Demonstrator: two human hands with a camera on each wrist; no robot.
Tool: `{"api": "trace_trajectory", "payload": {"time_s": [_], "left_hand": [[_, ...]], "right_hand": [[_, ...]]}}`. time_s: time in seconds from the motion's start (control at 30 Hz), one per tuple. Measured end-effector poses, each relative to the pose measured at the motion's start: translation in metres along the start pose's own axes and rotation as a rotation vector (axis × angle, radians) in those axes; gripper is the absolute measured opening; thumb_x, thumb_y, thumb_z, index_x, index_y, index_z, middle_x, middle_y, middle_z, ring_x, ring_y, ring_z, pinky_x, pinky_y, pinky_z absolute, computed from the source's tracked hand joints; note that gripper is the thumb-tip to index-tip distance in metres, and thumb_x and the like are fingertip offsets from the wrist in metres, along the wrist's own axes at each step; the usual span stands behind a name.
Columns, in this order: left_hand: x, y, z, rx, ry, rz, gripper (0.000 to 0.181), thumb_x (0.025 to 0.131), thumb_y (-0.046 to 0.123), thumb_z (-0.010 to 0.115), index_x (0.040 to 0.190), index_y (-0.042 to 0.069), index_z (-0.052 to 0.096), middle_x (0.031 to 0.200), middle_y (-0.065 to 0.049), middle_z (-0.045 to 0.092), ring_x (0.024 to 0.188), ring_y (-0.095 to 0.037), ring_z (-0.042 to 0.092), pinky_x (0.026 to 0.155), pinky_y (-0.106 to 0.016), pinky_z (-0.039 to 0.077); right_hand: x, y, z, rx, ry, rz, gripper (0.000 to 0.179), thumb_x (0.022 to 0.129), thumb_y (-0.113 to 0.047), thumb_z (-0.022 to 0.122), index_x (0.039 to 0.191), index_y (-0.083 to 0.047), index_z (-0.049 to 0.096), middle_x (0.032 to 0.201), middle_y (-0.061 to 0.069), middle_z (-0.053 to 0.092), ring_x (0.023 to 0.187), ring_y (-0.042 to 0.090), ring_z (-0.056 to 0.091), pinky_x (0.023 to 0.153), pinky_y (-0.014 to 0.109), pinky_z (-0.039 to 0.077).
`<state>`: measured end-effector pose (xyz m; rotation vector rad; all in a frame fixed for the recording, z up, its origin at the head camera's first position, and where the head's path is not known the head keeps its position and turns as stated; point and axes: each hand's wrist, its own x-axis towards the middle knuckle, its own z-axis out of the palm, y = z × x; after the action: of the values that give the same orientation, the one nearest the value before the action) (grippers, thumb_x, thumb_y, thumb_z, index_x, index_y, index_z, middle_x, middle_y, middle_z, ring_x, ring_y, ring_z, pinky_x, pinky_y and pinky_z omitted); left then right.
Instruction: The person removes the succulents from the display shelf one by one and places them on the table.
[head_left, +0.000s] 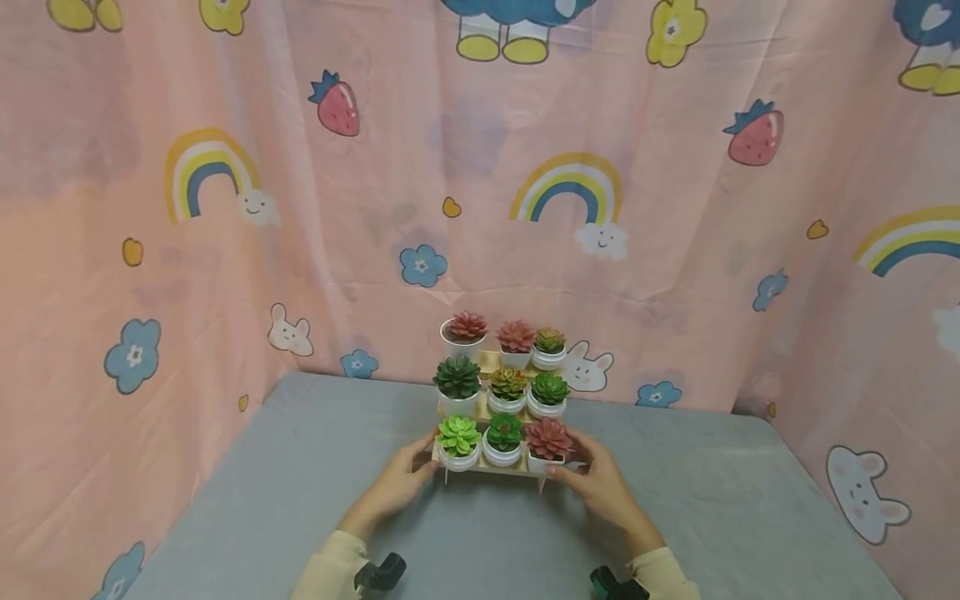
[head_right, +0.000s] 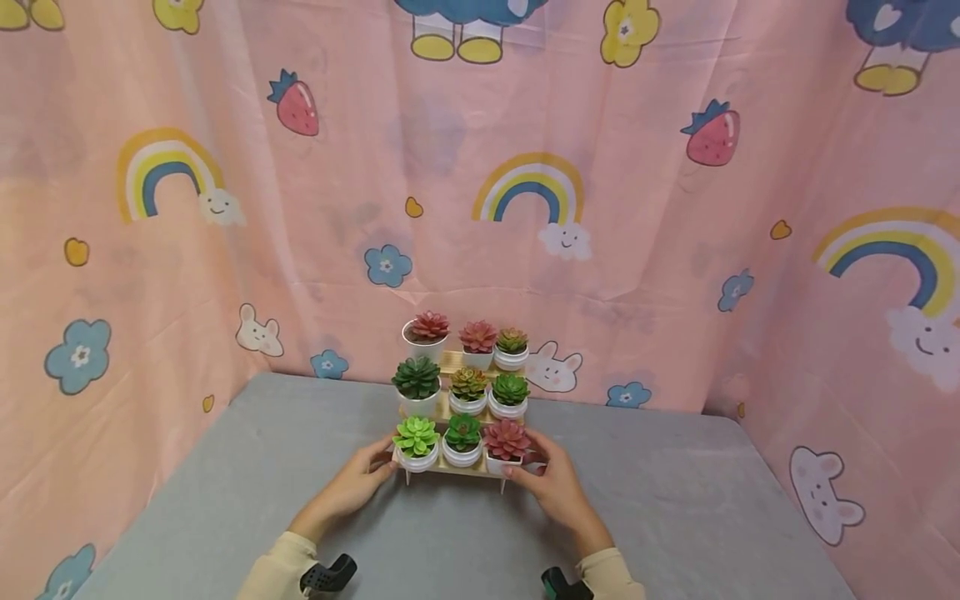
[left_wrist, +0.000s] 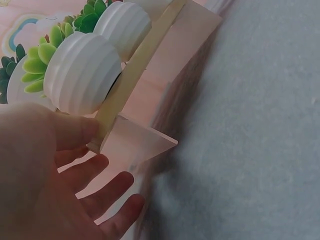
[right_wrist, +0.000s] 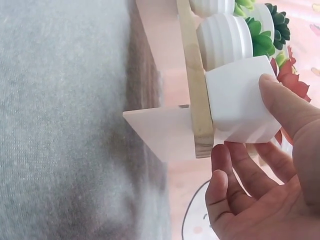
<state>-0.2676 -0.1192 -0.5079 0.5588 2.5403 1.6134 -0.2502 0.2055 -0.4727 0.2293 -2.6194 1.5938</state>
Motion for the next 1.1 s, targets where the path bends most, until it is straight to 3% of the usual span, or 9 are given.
{"api": "trace_trajectory", "payload": {"time_s": [0.23,0.47,0.83,1.1], "left_hand": [[0.000,-0.001,0.001,-0.026,0.016,0.009,0.055,0.104,0.008,0.051,0.156,-0.002,0.033,0.161,-0.024,0.036,0.136,-0.044,0.052,0.113,-0.058,0.040],[-0.001,-0.005,-0.001,-0.056,-0.006,0.013,0.057,0.106,0.011,0.051,0.157,0.000,0.031,0.161,-0.024,0.036,0.147,-0.045,0.038,0.117,-0.057,0.035],[-0.001,-0.007,-0.003,-0.090,-0.041,-0.046,0.059,0.106,0.020,0.053,0.159,0.007,0.030,0.157,-0.028,0.040,0.143,-0.049,0.041,0.117,-0.063,0.033],[-0.003,-0.007,-0.003,-0.087,-0.041,-0.053,0.058,0.107,0.021,0.052,0.160,0.010,0.029,0.155,-0.029,0.042,0.143,-0.048,0.042,0.117,-0.061,0.034]], "right_hand": [[-0.001,0.001,-0.003,0.022,-0.017,-0.010,0.066,0.088,-0.014,0.078,0.145,0.004,0.049,0.134,0.024,0.064,0.109,0.022,0.065,0.080,0.024,0.052],[-0.001,0.004,-0.009,0.083,-0.043,-0.045,0.062,0.088,-0.010,0.077,0.141,0.007,0.050,0.130,0.027,0.065,0.104,0.011,0.065,0.083,0.025,0.055],[-0.005,-0.006,-0.026,0.103,-0.004,-0.054,0.063,0.089,-0.009,0.076,0.143,0.006,0.047,0.137,0.028,0.059,0.106,-0.006,0.058,0.089,0.018,0.053],[-0.009,-0.011,-0.038,0.094,0.026,-0.069,0.059,0.092,-0.010,0.073,0.144,0.002,0.048,0.138,0.026,0.059,0.105,-0.008,0.057,0.090,0.017,0.051]]}}
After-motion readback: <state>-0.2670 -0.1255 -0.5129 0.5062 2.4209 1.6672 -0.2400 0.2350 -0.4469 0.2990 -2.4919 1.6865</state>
